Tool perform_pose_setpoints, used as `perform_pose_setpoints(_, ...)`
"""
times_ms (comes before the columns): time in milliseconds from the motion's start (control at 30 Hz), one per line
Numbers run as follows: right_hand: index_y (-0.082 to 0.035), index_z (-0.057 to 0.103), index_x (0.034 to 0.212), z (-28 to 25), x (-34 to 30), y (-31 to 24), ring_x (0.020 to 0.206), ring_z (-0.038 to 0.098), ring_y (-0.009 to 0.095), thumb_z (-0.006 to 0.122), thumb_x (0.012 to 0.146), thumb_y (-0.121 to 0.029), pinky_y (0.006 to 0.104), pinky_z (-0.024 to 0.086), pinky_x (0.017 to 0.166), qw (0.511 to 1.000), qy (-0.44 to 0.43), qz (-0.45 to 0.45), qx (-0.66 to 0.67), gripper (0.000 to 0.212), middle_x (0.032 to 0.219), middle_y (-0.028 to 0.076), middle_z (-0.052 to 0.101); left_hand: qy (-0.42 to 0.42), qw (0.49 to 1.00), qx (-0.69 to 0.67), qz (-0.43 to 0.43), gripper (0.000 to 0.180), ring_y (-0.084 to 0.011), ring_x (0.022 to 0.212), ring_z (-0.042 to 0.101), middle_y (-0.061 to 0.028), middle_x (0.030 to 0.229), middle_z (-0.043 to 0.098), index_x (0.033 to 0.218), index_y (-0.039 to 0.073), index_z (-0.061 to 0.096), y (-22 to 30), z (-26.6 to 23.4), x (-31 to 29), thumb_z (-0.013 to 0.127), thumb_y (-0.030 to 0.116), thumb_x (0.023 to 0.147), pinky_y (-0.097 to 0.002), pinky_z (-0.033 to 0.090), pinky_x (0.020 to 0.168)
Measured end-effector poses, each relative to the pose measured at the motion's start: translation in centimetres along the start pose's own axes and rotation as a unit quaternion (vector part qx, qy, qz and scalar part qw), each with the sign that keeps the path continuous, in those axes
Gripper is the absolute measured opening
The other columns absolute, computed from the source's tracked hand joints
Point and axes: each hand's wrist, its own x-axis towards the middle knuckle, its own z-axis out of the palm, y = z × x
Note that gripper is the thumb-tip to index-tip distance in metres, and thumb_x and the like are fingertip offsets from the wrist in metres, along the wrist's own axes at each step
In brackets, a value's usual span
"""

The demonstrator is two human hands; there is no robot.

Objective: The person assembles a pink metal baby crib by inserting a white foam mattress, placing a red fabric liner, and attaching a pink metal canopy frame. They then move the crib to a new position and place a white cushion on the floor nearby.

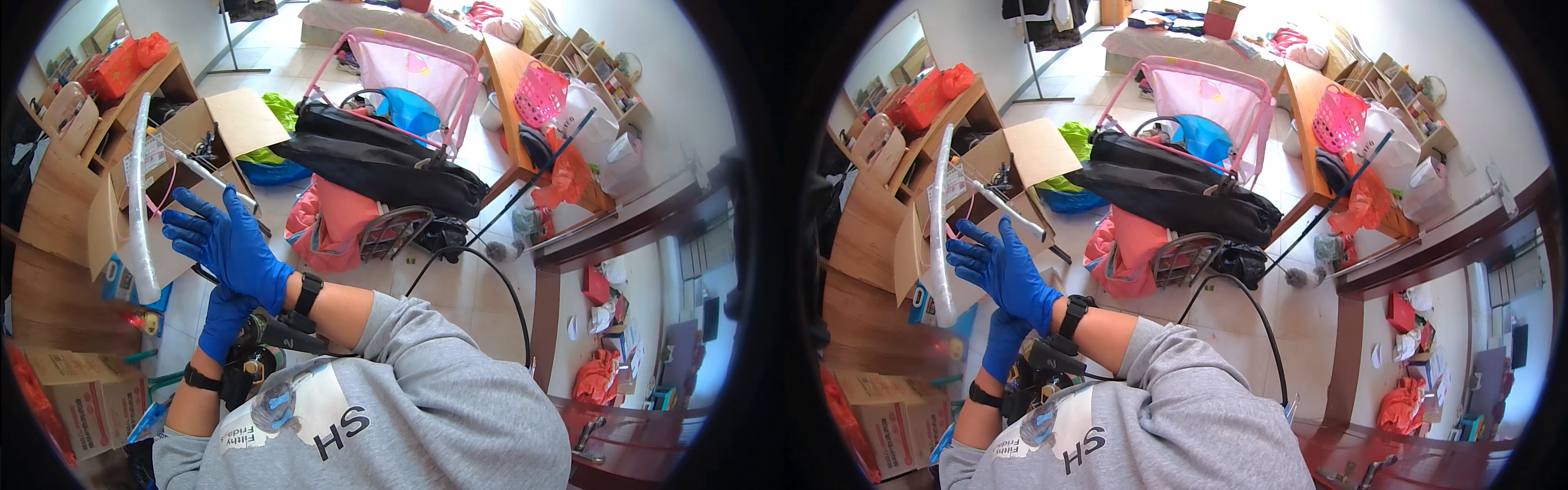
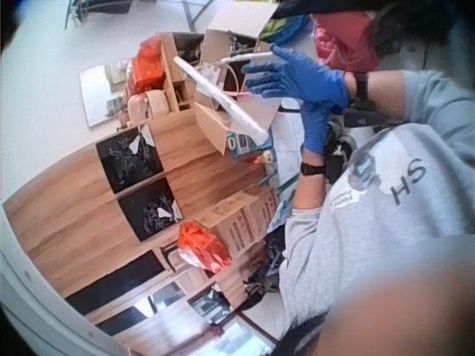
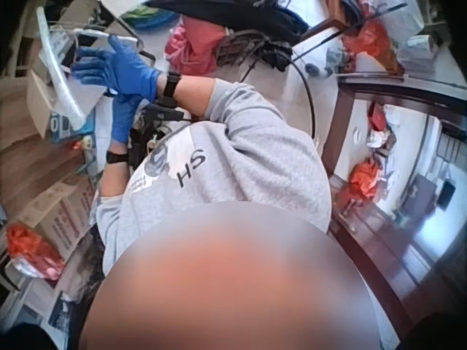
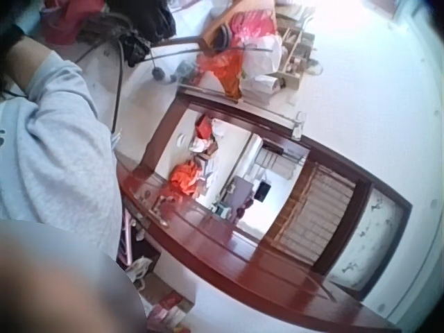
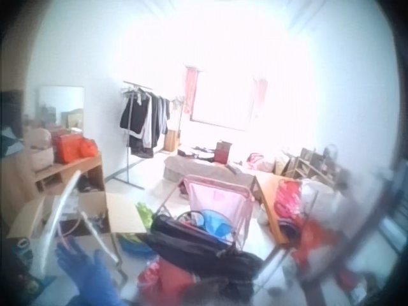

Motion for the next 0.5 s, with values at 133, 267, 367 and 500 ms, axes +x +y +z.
perform_pose_setpoints(133,-0.007,0.037,0.137,0.4,1.0,1.7,0.112,0.054,0.026,0.036,0.090,-0.061,0.0339,0.046,0.094,0.999,-0.004,0.031,0.041,0.072,0.126,0.017,0.052,0.000,0.997,0.061,0.046,0.031,-0.0127,0.091,0.060,-0.0064,0.100,0.066,0.108,0.002,0.061,0.7,-1.0,-1.4,0.069,0.006,0.079,-0.0276,0.049,0.080)
perform_pose_setpoints(267,-0.005,0.036,0.138,0.9,1.9,3.3,0.110,0.056,0.027,0.039,0.091,-0.058,0.0343,0.048,0.093,0.995,-0.019,0.057,0.080,0.070,0.127,0.018,0.050,0.008,0.999,-0.026,0.024,0.028,-0.0124,0.092,0.059,-0.0069,0.103,0.065,0.110,0.001,0.059,1.2,-1.4,-3.1,0.065,0.005,0.084,-0.0274,0.048,0.082)
perform_pose_setpoints(367,-0.006,0.035,0.138,1.3,2.2,4.3,0.114,0.052,0.029,0.037,0.092,-0.057,0.0361,0.044,0.097,0.994,-0.013,0.075,0.082,0.069,0.128,0.019,0.049,0.003,0.998,-0.063,0.018,0.028,-0.0144,0.094,0.060,-0.0085,0.103,0.065,0.112,0.001,0.059,1.1,-1.2,-4.3,0.064,0.006,0.085,-0.0283,0.048,0.084)
perform_pose_setpoints(500,-0.004,0.037,0.137,1.8,2.3,6.7,0.116,0.051,0.029,0.035,0.094,-0.054,0.0361,0.042,0.098,0.988,0.004,0.152,0.040,0.066,0.128,0.020,0.049,0.027,0.991,0.118,0.057,0.028,-0.0203,0.098,0.062,-0.0104,0.104,0.066,0.114,0.005,0.059,1.3,-1.2,-5.9,0.062,0.016,0.088,-0.0316,0.047,0.087)
